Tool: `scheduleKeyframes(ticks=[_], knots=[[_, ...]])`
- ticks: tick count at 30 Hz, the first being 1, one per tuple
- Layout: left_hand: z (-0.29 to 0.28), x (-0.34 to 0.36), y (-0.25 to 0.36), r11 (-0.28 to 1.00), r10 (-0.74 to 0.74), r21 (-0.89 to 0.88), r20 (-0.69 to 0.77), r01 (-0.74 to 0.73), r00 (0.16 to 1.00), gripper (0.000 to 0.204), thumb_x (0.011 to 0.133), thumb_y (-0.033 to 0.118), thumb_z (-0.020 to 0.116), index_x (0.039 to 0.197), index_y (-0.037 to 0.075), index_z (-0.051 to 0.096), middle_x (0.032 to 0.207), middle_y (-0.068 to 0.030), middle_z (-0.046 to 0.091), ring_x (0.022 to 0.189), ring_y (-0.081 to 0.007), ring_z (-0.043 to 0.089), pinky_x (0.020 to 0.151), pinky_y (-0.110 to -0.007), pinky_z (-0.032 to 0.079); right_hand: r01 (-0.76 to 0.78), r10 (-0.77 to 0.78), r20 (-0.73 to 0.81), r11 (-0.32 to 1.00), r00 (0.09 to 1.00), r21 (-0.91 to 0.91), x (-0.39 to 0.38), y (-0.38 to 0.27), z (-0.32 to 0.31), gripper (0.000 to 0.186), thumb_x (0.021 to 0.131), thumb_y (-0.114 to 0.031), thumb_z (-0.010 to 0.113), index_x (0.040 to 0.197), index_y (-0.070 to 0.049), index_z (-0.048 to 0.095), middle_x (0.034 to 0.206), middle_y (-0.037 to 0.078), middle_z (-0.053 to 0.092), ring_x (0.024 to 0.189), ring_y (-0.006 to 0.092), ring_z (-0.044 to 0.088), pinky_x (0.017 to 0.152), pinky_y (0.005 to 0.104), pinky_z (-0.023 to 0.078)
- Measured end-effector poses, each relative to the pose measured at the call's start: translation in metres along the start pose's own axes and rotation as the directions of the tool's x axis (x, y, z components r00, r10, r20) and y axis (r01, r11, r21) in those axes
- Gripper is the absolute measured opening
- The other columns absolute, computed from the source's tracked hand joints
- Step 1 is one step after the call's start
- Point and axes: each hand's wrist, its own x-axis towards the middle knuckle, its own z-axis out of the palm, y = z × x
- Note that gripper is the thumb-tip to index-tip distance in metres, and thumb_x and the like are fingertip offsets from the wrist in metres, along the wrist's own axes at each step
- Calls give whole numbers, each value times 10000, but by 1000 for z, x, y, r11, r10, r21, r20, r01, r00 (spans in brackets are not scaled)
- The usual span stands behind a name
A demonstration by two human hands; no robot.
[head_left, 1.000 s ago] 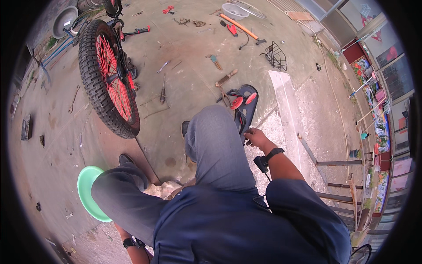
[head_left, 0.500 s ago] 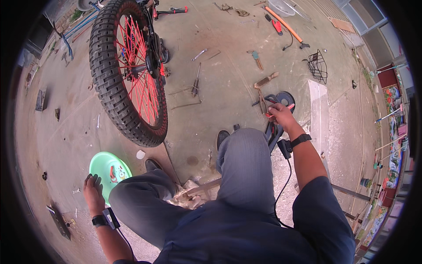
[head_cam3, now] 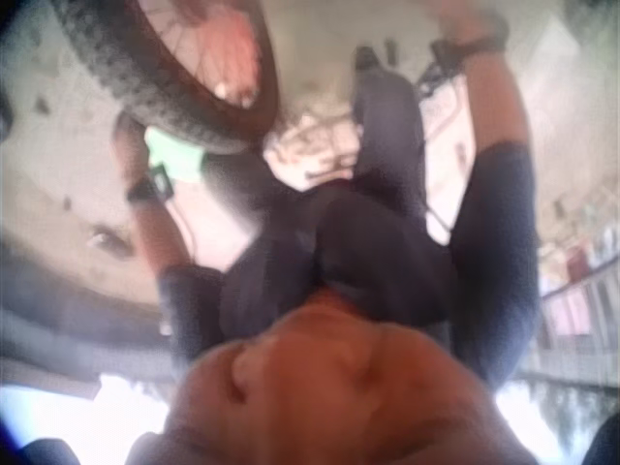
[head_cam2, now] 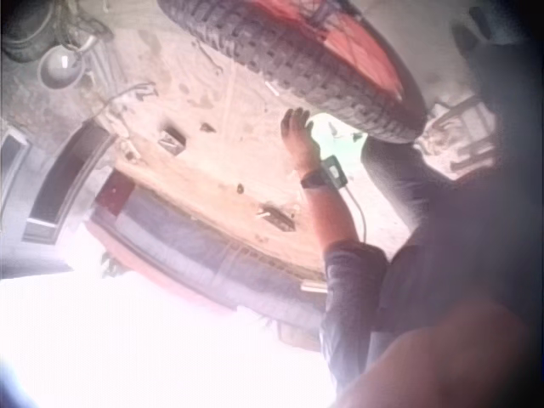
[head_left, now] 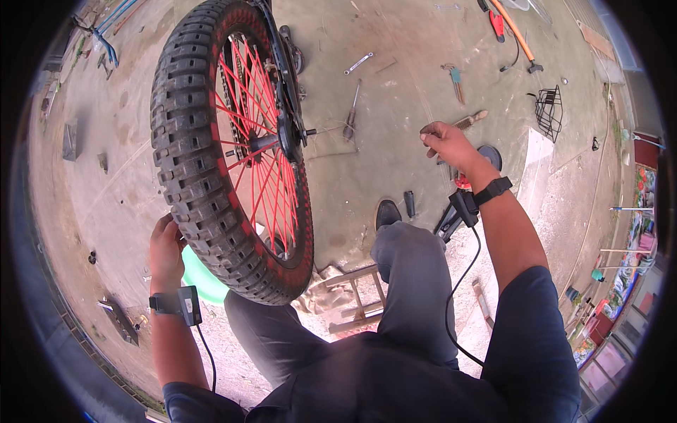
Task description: The person adjusts the rear wheel hub and axle of a bicycle using a wrench and their hands. They tighten the axle nuts, spin the wheel to check alignment, and handle a red cable near the end of the clip.
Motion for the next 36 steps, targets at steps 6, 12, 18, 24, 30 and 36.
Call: scheduleKeyframes(ticks=[6,12,18,24,30,36], knots=[[23,-74,59,978,-196,44,-112,202,974,341,1022,191,543,1319,23,545,1163,-86,693,974,-172,673,783,-294,501,-155,155,-1,987,988,53,-89,35,-54,374,957,-319,658,1195,-30,665,972,74,705,799,171,708,674,346,544],[85,-170,159,956,-249,119,-154,268,956,413,1003,203,520,1364,1,515,1188,-93,662,1014,-182,653,805,-315,498,-384,393,-14,905,919,183,-212,83,-126,351,961,-315,653,1179,-40,637,977,59,685,746,160,693,610,315,517],[149,-209,253,959,12,271,-323,80,946,470,972,221,579,1386,10,510,1279,-115,642,1132,-238,637,886,-373,478,-478,537,-16,765,844,432,-303,89,-198,342,957,-312,660,1175,-49,639,976,63,682,753,171,699,660,329,506],[235,-191,320,912,272,365,-197,-187,942,381,988,166,544,1331,0,553,1231,-132,666,1103,-230,655,889,-363,509,-479,577,-34,708,816,519,-334,77,-259,332,967,-306,651,1176,-49,639,975,68,682,755,178,696,654,320,504],[325,-150,342,769,399,540,14,-343,917,296,981,89,538,1248,-27,588,1134,-129,686,983,-188,670,871,-314,534,-369,500,-122,762,857,533,-282,49,-338,346,974,-301,649,1193,-34,629,983,75,683,757,177,689,652,313,505],[431,-72,351,907,137,384,115,-171,984,255,974,32,548,1221,-24,580,1101,-111,694,993,-179,666,894,-301,526,-286,423,-191,821,886,494,-171,-6,-440,336,980,-311,642,1190,-48,633,987,61,679,764,159,681,654,303,495]])
